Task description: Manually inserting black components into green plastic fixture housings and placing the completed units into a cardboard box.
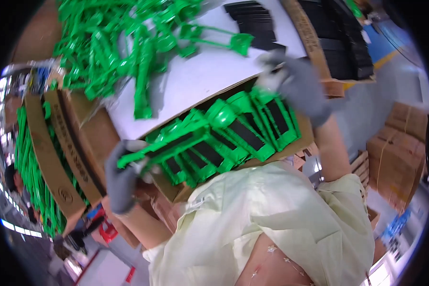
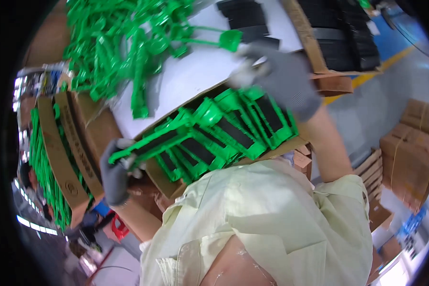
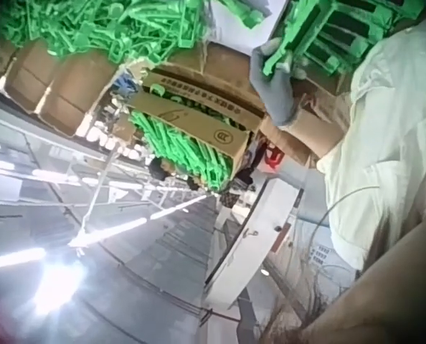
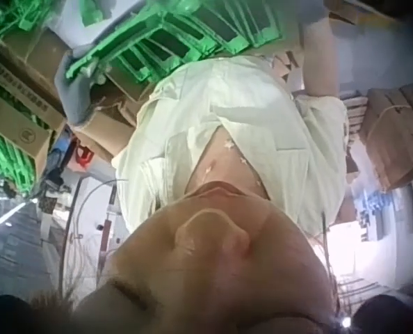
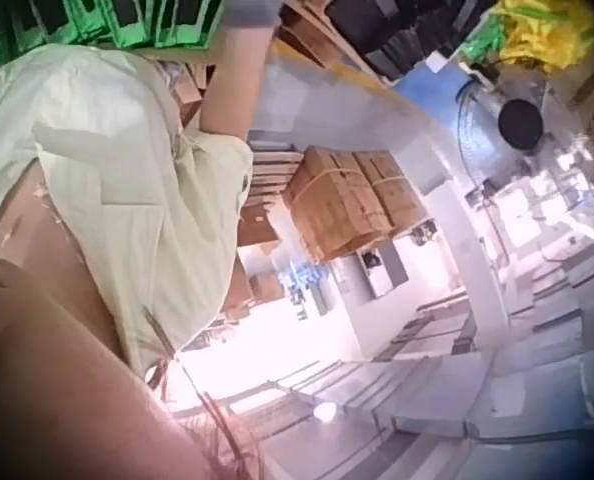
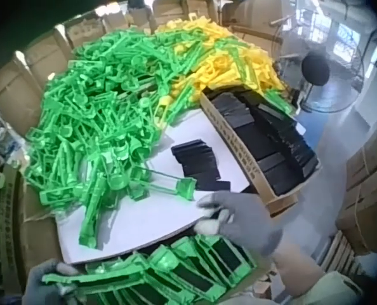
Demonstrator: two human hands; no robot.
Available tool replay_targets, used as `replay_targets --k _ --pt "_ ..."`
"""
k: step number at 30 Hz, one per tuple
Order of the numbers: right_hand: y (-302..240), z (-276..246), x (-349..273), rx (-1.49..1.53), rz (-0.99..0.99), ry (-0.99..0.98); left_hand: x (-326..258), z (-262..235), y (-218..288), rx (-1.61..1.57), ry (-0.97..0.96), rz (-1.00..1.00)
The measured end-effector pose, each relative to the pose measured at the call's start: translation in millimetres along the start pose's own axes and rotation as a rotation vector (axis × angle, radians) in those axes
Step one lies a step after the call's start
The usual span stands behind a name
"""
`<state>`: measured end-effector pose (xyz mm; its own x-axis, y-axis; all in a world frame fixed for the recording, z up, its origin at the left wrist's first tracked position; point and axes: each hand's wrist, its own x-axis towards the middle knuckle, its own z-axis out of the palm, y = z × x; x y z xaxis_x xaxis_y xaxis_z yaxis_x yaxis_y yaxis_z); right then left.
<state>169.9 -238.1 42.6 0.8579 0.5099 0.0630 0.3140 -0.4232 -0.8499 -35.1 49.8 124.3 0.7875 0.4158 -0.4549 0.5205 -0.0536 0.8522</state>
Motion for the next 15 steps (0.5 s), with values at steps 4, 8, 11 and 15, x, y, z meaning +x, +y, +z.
replay_targets --k 4,8,11,15 --pt "41.4 -24.4 44.7 -0.332 0.012 0.058 -4.6 -72.7 14.7 0.310 -0.111 -0.194" --pt "63.7 -8.5 65.5 -0.698 -0.076 0.024 20.3 -63.1 11.0 0.464 -0.200 -0.406" --pt "67.1 -7.6 75.3 -0.795 -0.068 -0.022 35.6 -41.2 -16.4 0.661 -0.156 -0.354" --pt "55.0 -8.6 84.4 -0.764 0.043 -0.124 42.5 -25.5 -12.9 1.223 -0.087 -0.003"
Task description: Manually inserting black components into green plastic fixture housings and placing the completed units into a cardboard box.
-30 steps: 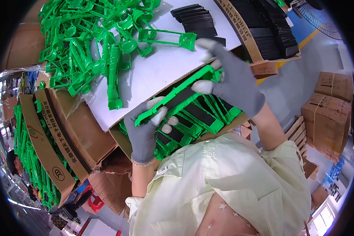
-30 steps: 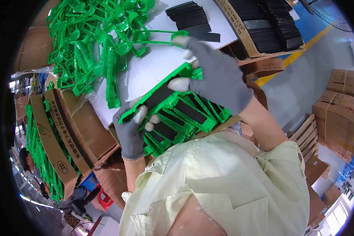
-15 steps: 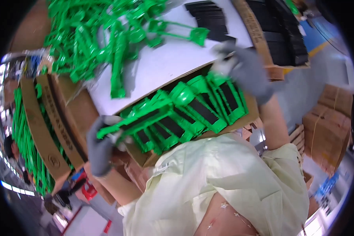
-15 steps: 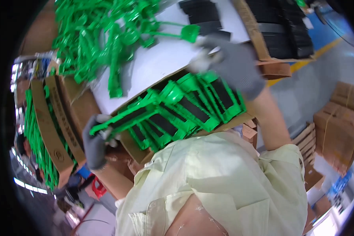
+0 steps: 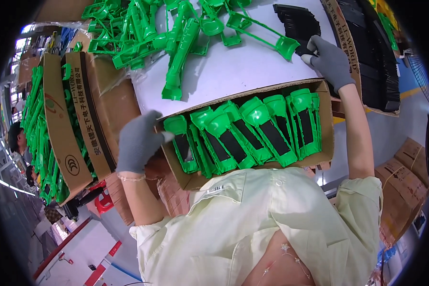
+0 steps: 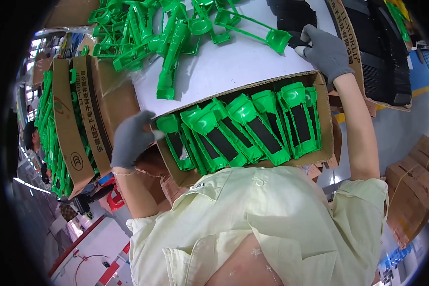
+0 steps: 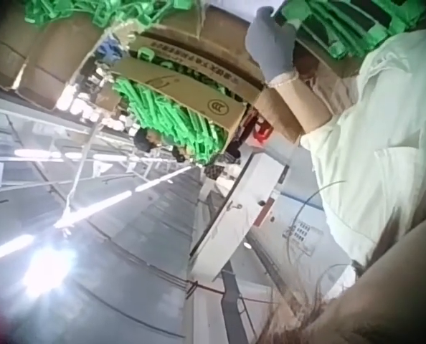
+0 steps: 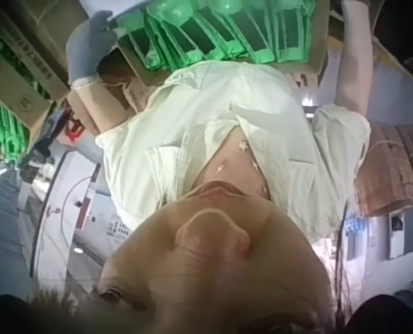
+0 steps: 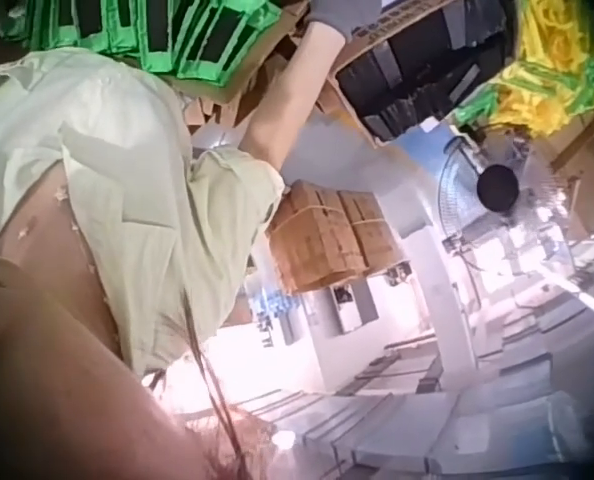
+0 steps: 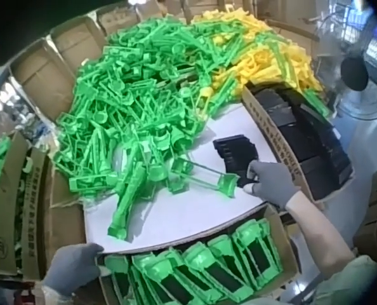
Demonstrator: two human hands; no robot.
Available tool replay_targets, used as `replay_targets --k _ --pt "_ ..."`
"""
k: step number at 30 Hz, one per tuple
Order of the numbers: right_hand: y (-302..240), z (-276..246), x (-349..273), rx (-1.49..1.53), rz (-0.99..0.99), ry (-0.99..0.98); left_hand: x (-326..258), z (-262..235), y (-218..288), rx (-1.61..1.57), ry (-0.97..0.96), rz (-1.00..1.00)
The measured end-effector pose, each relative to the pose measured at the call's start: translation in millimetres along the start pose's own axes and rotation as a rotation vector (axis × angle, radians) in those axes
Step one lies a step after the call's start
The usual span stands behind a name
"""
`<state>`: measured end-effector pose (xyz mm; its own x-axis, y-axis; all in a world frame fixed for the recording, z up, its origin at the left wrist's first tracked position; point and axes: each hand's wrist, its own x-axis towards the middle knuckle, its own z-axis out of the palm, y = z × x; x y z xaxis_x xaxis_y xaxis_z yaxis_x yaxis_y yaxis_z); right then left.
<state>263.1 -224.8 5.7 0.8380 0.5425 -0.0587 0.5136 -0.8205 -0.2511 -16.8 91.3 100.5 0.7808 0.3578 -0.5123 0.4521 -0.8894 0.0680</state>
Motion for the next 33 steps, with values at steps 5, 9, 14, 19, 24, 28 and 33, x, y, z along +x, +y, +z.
replay_targets --k 5,9,14,19,24,28,33 --pt "16.9 -0.1 -6.4 0.162 -0.044 0.142 66.4 -5.3 8.8 -0.112 0.489 0.048" --pt "22.6 -17.5 -20.1 0.276 0.080 0.180 84.7 21.3 19.0 0.026 0.385 -0.131" --pt "18.2 -33.5 -44.5 0.610 0.252 0.214 80.7 2.1 46.9 -0.043 0.885 0.171" --pt "1.4 -38.3 -50.5 0.556 0.250 0.351 135.2 -20.6 144.6 -0.041 0.767 0.877" --pt "-4.5 -47.7 -67.7 0.667 0.206 0.298 181.2 -4.7 221.8 0.179 0.571 0.942" --pt "-7.4 -44.5 -81.8 0.929 0.134 0.282 180.3 -6.4 210.8 0.229 0.660 1.031" --pt "-17.6 -55.2 -101.4 1.159 0.335 0.061 107.7 -57.4 163.9 -0.058 0.810 0.823"
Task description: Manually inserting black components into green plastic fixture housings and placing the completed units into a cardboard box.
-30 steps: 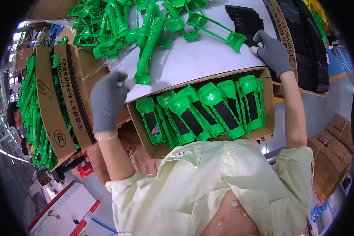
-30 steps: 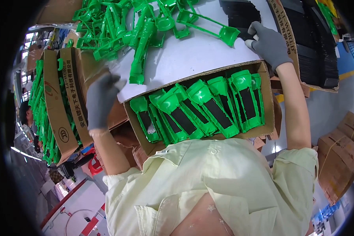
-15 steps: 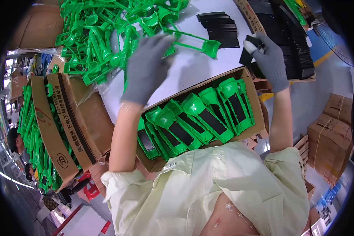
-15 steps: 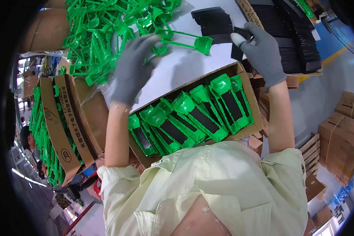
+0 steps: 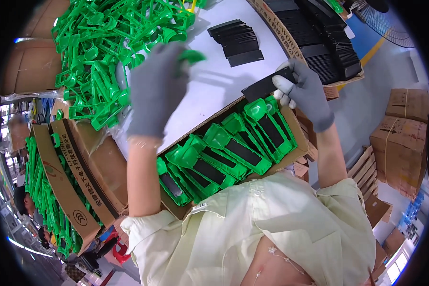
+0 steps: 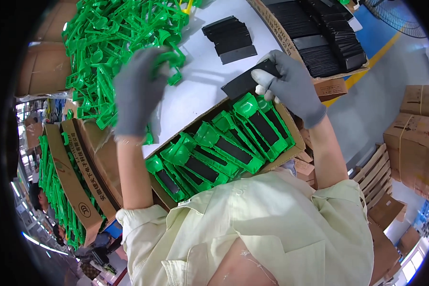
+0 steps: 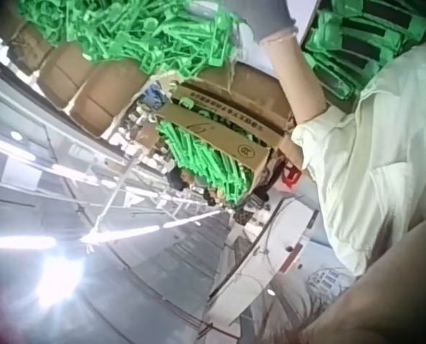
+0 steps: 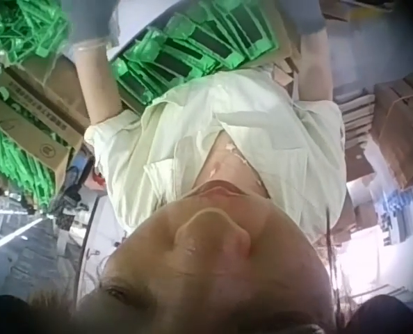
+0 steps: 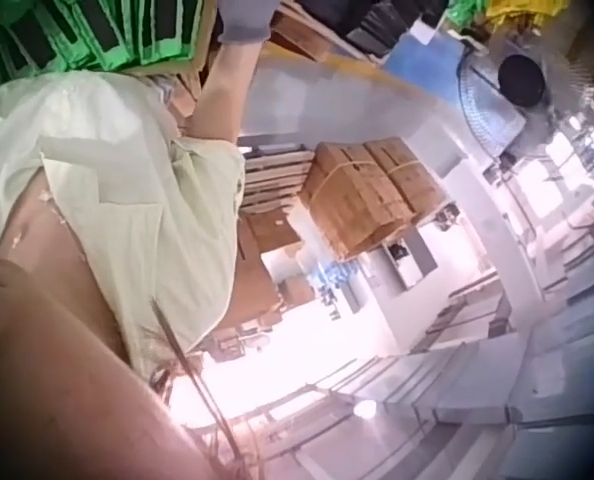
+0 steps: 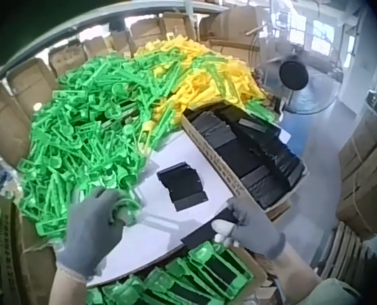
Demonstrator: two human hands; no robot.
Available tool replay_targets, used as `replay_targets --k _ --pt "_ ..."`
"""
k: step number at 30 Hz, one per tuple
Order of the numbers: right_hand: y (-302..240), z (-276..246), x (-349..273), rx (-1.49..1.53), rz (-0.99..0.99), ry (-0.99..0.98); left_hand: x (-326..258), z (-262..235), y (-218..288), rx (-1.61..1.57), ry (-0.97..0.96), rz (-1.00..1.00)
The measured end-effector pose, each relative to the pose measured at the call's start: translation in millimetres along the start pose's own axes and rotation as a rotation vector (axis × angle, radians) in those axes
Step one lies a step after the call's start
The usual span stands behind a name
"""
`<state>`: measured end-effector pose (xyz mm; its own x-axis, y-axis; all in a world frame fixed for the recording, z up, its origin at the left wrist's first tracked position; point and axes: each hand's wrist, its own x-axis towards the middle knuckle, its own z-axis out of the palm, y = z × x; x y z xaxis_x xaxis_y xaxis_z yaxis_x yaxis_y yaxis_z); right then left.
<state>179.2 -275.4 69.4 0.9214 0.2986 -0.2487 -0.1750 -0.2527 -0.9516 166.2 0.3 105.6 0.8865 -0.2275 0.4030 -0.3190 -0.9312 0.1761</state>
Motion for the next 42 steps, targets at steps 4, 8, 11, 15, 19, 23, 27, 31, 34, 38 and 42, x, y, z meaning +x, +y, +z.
replay_targets --k 4,8,11,15,19,23,27,31,34,38,42 --pt "-14.6 14.6 -15.9 0.093 -0.018 -0.069 -58.7 -48.5 -2.8 -0.662 0.048 -0.486" --pt "-26.1 31.7 -28.8 0.147 -0.056 -0.149 -108.5 -40.5 16.2 -1.282 0.202 -0.948" --pt "-33.9 47.8 -36.4 0.145 -0.046 -0.205 -131.5 -17.4 37.2 -1.506 0.177 -1.070" --pt "-37.8 63.8 -39.0 0.054 -0.068 -0.263 -136.9 -11.9 53.8 -1.641 0.115 -1.072" --pt "-33.2 68.0 -36.5 -0.043 -0.084 -0.302 -135.3 -17.7 62.9 -1.664 0.100 -1.110" --pt "-34.2 72.1 -37.7 -0.097 -0.096 -0.266 -132.6 -15.7 67.6 -1.665 0.067 -1.090" --pt "-28.9 74.3 -41.9 -0.191 -0.201 -0.216 -126.6 -18.6 73.2 -1.598 0.036 -1.105" --pt "-34.6 74.2 -35.2 -0.172 -0.146 -0.251 -125.6 -15.4 73.7 -1.609 -0.014 -1.088" --pt "-25.4 74.2 -32.2 -0.369 -0.304 -0.174 -120.2 -15.2 80.9 -1.541 0.059 -1.112" --pt "-25.0 68.4 -29.3 -0.498 -0.440 0.109 -129.0 -17.3 72.4 -1.499 0.069 -1.096" --pt "-16.1 61.8 -20.3 -0.257 -0.241 -0.135 -131.5 -17.2 75.7 -1.457 -0.002 -1.115"
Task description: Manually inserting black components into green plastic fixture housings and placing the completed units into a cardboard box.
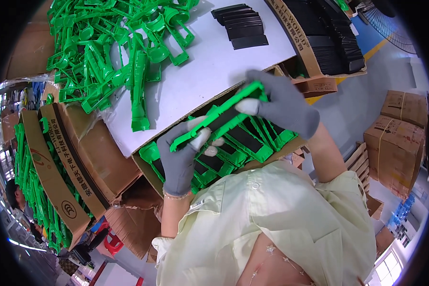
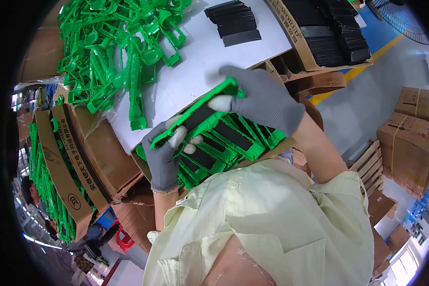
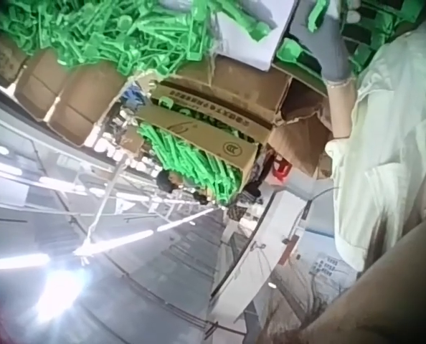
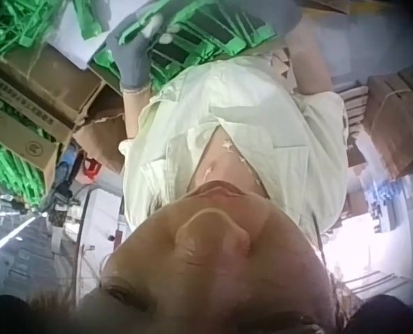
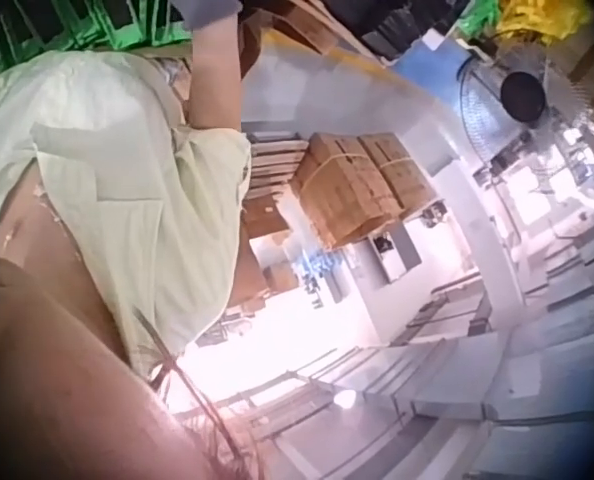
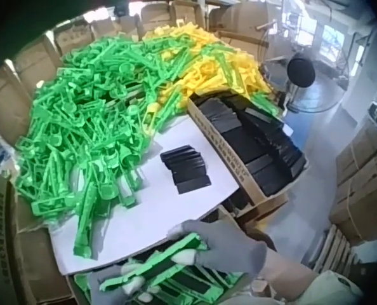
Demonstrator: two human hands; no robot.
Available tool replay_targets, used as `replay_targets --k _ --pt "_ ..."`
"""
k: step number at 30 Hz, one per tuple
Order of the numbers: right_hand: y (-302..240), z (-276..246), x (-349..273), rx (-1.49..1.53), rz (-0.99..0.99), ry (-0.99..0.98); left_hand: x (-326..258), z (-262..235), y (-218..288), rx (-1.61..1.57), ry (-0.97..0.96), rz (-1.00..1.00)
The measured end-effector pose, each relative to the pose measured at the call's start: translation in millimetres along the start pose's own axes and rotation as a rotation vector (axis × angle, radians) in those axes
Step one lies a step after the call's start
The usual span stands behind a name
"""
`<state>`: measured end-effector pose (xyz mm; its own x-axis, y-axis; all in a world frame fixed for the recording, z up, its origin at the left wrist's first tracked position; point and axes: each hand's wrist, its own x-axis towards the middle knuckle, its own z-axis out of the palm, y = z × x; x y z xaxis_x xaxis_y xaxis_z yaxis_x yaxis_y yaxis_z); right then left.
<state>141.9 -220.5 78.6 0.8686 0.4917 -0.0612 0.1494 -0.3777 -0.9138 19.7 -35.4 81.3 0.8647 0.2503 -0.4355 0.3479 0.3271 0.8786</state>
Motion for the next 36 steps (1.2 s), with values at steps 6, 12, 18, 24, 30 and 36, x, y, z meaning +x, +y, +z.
replay_targets --k 6,12,18,24,30,36 --pt "16.8 20.4 -21.4 -0.025 0.047 -0.151 -12.4 -11.4 -3.8 0.056 0.053 -0.102" --pt "12.8 25.2 -19.9 0.051 0.131 -0.367 -37.7 -82.0 45.9 0.263 0.068 -0.060" --pt "25.4 13.1 -10.4 0.241 0.155 -0.263 -41.8 -144.5 77.7 0.771 -0.003 -0.419" --pt "37.2 -4.0 2.9 0.101 0.121 -0.183 -13.0 -149.7 54.2 1.382 0.167 0.135" --pt "50.8 -25.7 38.7 -0.232 0.137 0.058 68.0 -115.4 41.3 1.742 0.198 0.644" --pt "76.5 -45.2 66.7 -0.324 0.060 0.128 77.2 -122.8 32.4 2.086 -0.189 0.876"
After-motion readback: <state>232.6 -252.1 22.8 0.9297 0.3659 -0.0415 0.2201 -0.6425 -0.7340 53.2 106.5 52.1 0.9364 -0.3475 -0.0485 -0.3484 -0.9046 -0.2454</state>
